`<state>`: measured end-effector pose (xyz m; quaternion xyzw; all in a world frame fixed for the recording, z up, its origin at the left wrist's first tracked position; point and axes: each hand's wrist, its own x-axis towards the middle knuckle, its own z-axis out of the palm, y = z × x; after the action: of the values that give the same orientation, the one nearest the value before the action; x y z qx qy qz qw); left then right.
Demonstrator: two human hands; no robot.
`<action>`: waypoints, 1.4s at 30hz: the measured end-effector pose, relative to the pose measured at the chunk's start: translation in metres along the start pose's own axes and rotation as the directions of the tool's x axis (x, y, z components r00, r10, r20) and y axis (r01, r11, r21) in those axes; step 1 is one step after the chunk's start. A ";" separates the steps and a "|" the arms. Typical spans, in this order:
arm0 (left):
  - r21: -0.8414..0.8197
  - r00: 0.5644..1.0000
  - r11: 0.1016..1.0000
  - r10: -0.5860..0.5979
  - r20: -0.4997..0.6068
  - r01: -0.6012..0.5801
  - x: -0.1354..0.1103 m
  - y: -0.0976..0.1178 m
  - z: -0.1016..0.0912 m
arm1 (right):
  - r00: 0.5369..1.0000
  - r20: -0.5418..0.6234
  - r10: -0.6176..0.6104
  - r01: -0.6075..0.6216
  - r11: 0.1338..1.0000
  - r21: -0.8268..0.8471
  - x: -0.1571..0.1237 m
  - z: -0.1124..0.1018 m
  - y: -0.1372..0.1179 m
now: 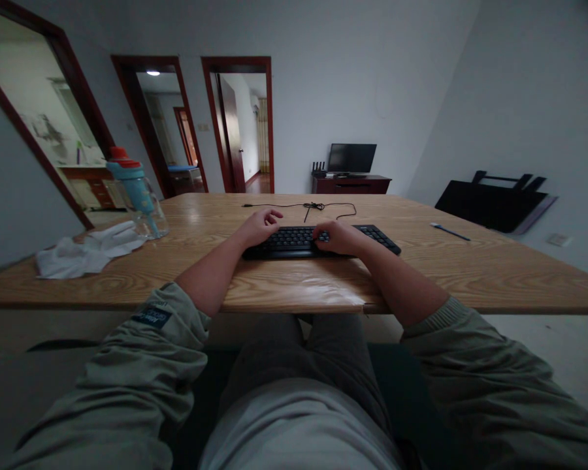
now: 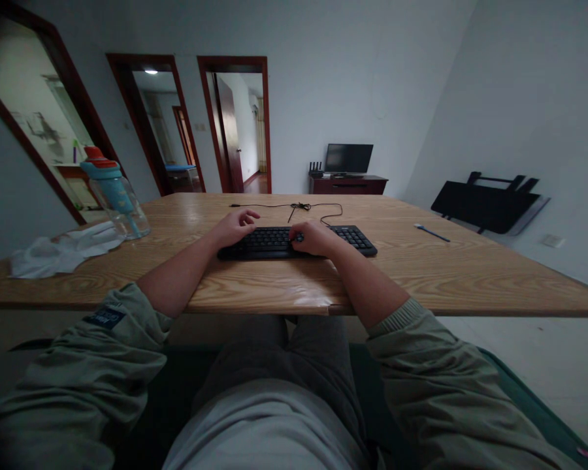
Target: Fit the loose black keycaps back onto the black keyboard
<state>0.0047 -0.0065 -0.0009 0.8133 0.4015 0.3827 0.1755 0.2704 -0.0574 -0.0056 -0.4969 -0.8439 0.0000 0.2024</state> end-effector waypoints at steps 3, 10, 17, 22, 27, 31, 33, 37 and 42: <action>0.003 1.000 1.000 -0.001 0.002 0.001 0.000 0.000 0.000 | 1.000 0.025 -0.007 0.007 1.000 0.005 0.000 0.000 0.001; 0.001 1.000 1.000 0.014 0.003 -0.014 0.001 -0.004 0.001 | 0.999 0.038 -0.013 0.013 1.000 -0.006 0.000 -0.001 -0.001; 0.008 1.000 1.000 0.011 0.018 -0.011 0.001 -0.005 0.001 | 0.994 0.088 -0.063 0.064 0.998 -0.007 0.001 -0.002 -0.002; 0.020 1.000 1.000 0.008 0.029 -0.009 0.001 -0.006 0.002 | 0.994 0.065 -0.083 0.088 0.992 -0.087 0.003 0.001 -0.004; 0.077 0.999 0.997 0.006 0.048 -0.009 -0.002 -0.002 0.000 | 0.996 0.078 -0.032 0.045 0.984 -0.172 0.003 0.000 -0.012; 0.104 0.998 0.994 0.015 0.055 -0.021 -0.006 0.000 -0.001 | 0.996 0.089 -0.006 0.027 0.972 -0.234 0.001 0.005 -0.019; 0.106 0.999 0.994 0.025 0.045 -0.030 -0.005 -0.001 -0.001 | 0.997 0.072 0.014 0.004 0.968 -0.253 0.001 0.008 -0.020; 0.037 0.996 0.996 0.080 -0.026 -0.079 -0.006 0.013 -0.008 | 0.994 -0.083 -0.070 0.057 0.987 -0.153 -0.004 0.000 -0.024; -0.376 0.981 0.906 0.180 -0.077 -0.196 -0.073 0.069 -0.030 | 0.891 -0.423 -0.167 0.266 0.946 0.187 -0.081 -0.021 -0.055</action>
<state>-0.0108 -0.1067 0.0245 0.7906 0.2425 0.4849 0.2845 0.2657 -0.1572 -0.0024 -0.3603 -0.8284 -0.0228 0.4283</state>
